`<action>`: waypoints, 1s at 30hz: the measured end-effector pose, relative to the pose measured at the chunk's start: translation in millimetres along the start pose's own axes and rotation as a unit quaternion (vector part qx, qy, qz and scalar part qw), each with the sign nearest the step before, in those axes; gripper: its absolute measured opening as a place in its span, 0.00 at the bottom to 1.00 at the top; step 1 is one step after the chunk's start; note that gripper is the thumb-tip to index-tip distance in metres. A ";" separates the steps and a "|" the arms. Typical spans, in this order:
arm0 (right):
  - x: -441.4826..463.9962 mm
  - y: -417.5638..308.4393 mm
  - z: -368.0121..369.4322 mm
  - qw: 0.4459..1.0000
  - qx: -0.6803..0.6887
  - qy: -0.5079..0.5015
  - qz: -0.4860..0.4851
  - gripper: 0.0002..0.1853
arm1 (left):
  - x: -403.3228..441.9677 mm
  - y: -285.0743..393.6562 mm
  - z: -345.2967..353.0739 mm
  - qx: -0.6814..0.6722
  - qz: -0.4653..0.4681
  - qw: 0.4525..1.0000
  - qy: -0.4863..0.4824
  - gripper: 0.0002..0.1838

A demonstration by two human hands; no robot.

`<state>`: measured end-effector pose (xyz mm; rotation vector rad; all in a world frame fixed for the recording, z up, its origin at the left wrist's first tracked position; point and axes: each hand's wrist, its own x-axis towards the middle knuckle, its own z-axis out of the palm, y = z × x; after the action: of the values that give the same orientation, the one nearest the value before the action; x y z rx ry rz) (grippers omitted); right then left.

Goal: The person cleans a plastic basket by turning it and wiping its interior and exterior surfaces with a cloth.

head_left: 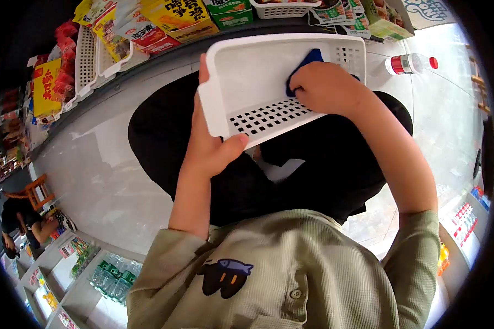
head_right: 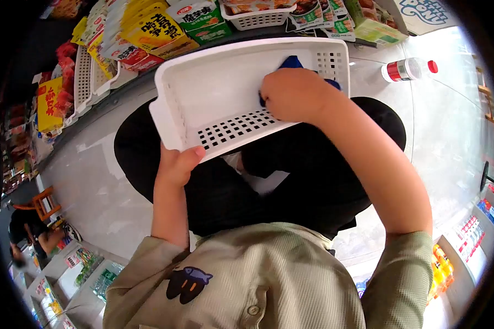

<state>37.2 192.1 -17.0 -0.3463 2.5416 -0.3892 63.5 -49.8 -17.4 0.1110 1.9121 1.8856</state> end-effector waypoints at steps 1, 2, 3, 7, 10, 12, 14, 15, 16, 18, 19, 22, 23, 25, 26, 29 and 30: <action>-1.1 -3.2 0.0 1.000 0.001 -0.001 0.003 0.12 | 1.3 2.2 1.2 -0.001 -0.003 1.000 -0.007 0.61; -2.8 -9.7 0.5 0.996 0.072 0.027 -0.045 0.13 | 2.0 2.4 0.1 -0.014 0.003 1.000 -0.010 0.61; -3.6 -14.9 0.6 0.984 0.143 0.054 -0.094 0.13 | 2.0 1.8 0.7 -0.020 0.006 1.000 -0.011 0.61; 1.0 -20.7 5.8 0.980 0.170 0.062 -0.087 0.15 | -4.4 -1.6 -0.2 -0.062 0.019 0.998 0.013 0.50; -0.3 -4.6 1.0 0.992 0.118 0.019 -0.028 0.13 | -3.7 1.3 -4.1 -0.006 -0.005 1.000 -0.010 0.61; -5.7 12.3 5.8 0.996 0.077 0.043 -0.001 0.13 | -4.0 5.2 -1.9 -0.018 -0.014 1.000 -0.013 0.61; -8.5 32.6 8.1 0.996 0.033 0.021 0.077 0.13 | -2.3 8.7 0.5 -0.023 -0.015 1.000 -0.009 0.61; -12.5 35.1 6.9 0.996 0.033 0.045 0.074 0.13 | -0.7 8.8 0.8 -0.023 -0.014 1.000 -0.007 0.61; -15.4 35.6 5.4 0.996 0.032 0.045 0.075 0.13 | 0.9 8.9 1.2 -0.023 -0.013 1.000 -0.004 0.62; -21.7 31.3 -2.7 0.986 0.100 0.128 0.020 0.12 | 4.7 8.1 -0.8 -0.015 -0.008 1.000 -0.007 0.62; -23.5 23.6 -7.6 0.986 0.101 0.129 0.019 0.12 | 5.8 7.9 -1.0 -0.011 -0.006 1.000 -0.007 0.62; -23.3 -14.1 -17.6 0.917 0.366 0.124 -0.100 0.11 | 5.5 9.2 2.1 -0.005 0.003 1.000 0.007 0.59; -20.1 -26.7 -18.9 0.915 0.356 0.123 -0.147 0.11 | 5.6 10.0 1.4 -0.007 -0.004 1.000 -0.004 0.57; -0.2 -45.3 -5.9 0.914 0.302 0.155 -0.222 0.12 | 5.0 6.8 0.9 0.000 -0.010 1.000 -0.005 0.53; 9.0 -51.2 -1.1 0.920 0.266 0.158 -0.239 0.12 | 4.1 3.2 0.5 0.009 -0.010 1.000 0.004 0.51; 12.5 -66.0 -7.9 0.973 0.165 0.004 -0.161 0.12 | 2.2 -4.7 -6.0 0.026 0.007 1.000 0.000 0.55; 12.9 -65.9 -7.2 0.972 0.167 0.003 -0.165 0.12 | 0.8 -4.0 -5.5 0.028 0.005 1.000 0.003 0.55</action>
<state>33.6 128.4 5.3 -0.6368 2.3658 -0.9307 61.8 -54.8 -21.7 0.1339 1.9729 1.8408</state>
